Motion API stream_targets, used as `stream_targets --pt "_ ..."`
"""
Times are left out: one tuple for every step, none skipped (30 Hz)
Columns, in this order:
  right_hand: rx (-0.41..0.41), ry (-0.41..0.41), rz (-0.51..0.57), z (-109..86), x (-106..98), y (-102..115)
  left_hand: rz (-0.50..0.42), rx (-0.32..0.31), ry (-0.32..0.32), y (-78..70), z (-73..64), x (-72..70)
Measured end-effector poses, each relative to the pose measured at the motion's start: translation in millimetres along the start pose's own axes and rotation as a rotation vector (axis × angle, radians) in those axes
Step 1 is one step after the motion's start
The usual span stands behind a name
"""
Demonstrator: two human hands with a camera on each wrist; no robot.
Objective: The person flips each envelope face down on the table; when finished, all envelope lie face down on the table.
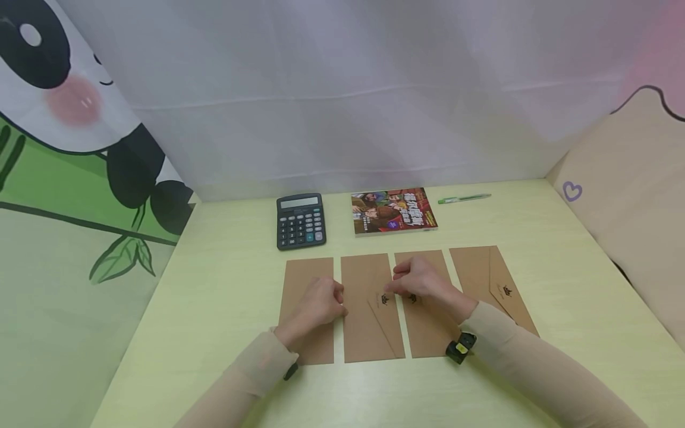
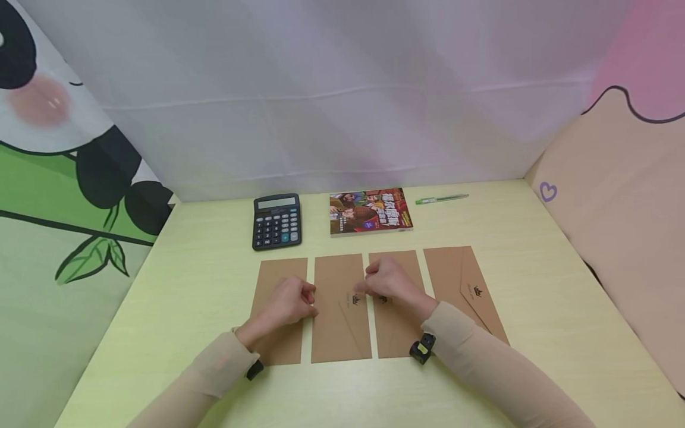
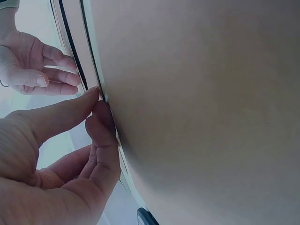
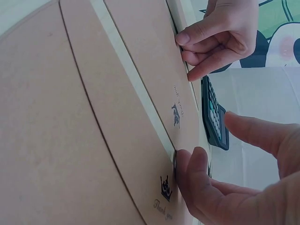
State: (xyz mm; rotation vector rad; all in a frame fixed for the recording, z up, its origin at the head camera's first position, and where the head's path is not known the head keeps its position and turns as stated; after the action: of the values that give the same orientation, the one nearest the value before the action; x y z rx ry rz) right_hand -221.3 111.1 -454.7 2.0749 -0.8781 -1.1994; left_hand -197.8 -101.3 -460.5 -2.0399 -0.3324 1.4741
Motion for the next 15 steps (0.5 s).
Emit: stream_targets --pt "0.000 -0.001 0.002 0.3 -0.1 -0.2 0.002 0.005 -0.002 0.1 0.0 0.0" --pt "-0.002 -0.001 0.002 0.5 -0.2 -0.3 0.005 0.010 -0.004 0.1 0.0 0.0" --pt "-0.003 -0.001 0.003 0.7 -0.3 -0.4 0.005 0.009 -0.006 0.0 0.0 -0.1" --pt "-0.006 -0.001 0.003 0.5 -0.4 -0.4 0.006 0.011 -0.006 -0.1 -0.1 -0.2" --pt "-0.006 -0.001 0.008 0.5 -0.6 -0.5 0.008 0.013 -0.005 -0.3 -0.1 -0.2" --pt "-0.003 0.000 0.011 0.5 -0.6 -0.7 0.011 0.015 -0.004 -0.6 -0.1 -0.3" --pt "-0.001 0.001 0.016 0.3 -0.7 -0.6 0.015 0.014 -0.003 -0.8 0.0 -0.3" --pt "-0.006 0.002 0.015 0.1 -0.9 -0.7 0.015 0.011 -0.001 -1.0 0.0 -0.3" --pt "-0.005 0.003 0.022 -0.1 -1.0 -0.8 0.014 0.007 0.002 -1.3 0.2 -0.1" --pt "-0.007 0.005 0.025 -0.2 -1.0 -0.8 0.015 0.006 0.004 -1.5 0.3 -0.1" --pt "-0.007 0.006 0.029 -0.1 -1.1 -0.9 0.018 0.007 0.004 -1.7 0.4 -0.3" --pt "-0.010 0.007 0.030 -0.1 -1.2 -1.0 0.019 0.008 0.005 -1.9 0.4 -0.5" --pt "-0.013 0.009 0.032 -0.2 -1.3 -0.9 0.020 0.012 0.004 -2.1 0.3 -0.5" --pt "-0.016 0.011 0.033 -0.3 -1.4 -0.7 0.018 0.019 0.002 -2.3 0.1 -0.7" --pt "-0.014 0.014 0.039 -0.3 -1.4 -0.6 0.018 0.025 0.000 -2.3 -0.1 -0.9"
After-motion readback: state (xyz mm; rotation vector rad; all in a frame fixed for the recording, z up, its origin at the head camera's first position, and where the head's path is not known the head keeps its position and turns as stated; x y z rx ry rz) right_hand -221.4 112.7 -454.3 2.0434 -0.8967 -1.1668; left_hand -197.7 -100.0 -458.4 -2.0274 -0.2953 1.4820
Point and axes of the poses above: each hand's wrist, its own z-axis towards the middle knuckle, its own x-axis out of the palm, y = z × x, the point moved 4 cm from there along z, towards the middle knuckle, and after that the axes turned 5 degrees about x, right-handed, at the moved point
